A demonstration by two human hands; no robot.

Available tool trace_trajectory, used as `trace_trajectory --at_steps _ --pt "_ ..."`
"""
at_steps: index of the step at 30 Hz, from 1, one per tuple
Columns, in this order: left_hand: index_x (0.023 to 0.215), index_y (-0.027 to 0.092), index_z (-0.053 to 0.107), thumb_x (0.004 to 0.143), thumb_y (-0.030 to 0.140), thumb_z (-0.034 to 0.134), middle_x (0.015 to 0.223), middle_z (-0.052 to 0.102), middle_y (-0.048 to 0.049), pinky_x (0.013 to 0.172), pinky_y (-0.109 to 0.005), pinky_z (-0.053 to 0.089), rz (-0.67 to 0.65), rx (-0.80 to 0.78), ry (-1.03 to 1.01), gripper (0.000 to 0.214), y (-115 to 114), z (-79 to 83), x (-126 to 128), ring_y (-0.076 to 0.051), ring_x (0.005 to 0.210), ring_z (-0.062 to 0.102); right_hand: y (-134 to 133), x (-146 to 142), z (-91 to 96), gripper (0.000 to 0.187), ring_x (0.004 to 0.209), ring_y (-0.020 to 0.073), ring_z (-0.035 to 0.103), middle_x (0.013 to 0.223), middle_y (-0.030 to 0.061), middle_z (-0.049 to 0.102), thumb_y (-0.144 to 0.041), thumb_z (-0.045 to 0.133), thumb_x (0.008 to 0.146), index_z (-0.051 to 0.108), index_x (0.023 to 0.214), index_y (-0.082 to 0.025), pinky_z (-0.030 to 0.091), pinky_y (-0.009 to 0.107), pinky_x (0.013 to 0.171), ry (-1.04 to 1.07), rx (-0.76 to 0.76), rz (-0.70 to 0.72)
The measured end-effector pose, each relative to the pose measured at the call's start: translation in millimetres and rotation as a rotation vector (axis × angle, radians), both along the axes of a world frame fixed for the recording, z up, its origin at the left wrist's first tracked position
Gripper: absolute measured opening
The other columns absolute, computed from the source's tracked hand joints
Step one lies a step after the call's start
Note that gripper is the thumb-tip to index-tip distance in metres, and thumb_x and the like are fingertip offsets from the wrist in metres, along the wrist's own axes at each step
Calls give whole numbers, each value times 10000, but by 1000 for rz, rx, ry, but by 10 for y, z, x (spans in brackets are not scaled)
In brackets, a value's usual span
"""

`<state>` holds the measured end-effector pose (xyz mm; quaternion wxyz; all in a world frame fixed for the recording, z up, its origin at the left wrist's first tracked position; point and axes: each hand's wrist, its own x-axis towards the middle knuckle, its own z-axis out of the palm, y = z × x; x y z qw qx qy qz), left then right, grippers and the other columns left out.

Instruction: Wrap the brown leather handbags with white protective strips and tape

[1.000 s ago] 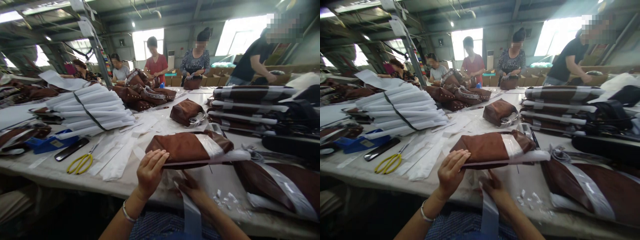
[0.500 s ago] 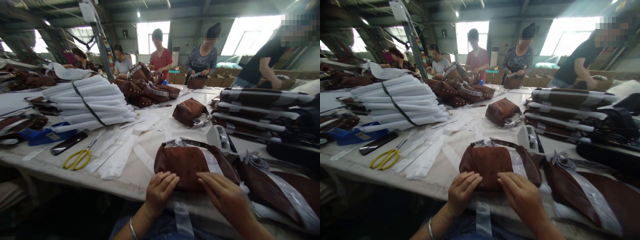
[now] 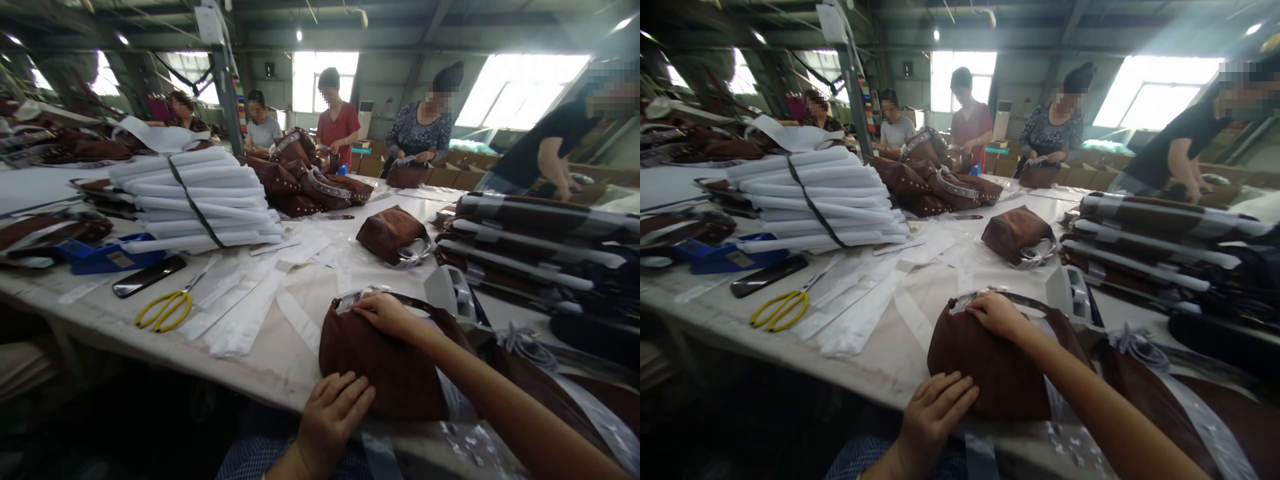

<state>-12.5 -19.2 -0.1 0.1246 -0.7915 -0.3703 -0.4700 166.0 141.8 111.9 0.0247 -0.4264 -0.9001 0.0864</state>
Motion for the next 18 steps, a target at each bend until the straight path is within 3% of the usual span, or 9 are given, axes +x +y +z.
trace_trajectory --at_steps 4,9,14,18 --pt "1235 283 681 1062 218 404 1212 721 58 1093 -269 428 0 29 29 333 84 -35 -8 -104 1129 626 220 -193 18 229 865 239 665 896 77 723 -227 570 899 799 905 -246 448 299 701 -237 32 39" --pt "1258 280 662 1031 204 493 1233 713 25 1063 -282 467 -24 46 81 293 196 -47 -74 -112 1147 625 457 -326 92 265 805 200 666 935 49 720 -165 601 879 772 1037 -292 383 272 605 -435 0 227" --pt "1225 275 679 1035 190 485 1212 721 34 1032 -283 492 -16 69 67 285 197 -48 -74 -117 1117 640 457 -518 -18 236 881 238 661 964 134 715 -137 525 952 759 923 -154 413 310 672 -589 101 302" --pt "1216 272 680 1033 188 491 1208 721 40 1021 -291 500 -5 66 54 277 182 -57 -61 -121 1115 641 379 -632 -132 236 946 261 645 992 159 708 -107 516 947 744 889 -128 433 345 760 -659 193 319"
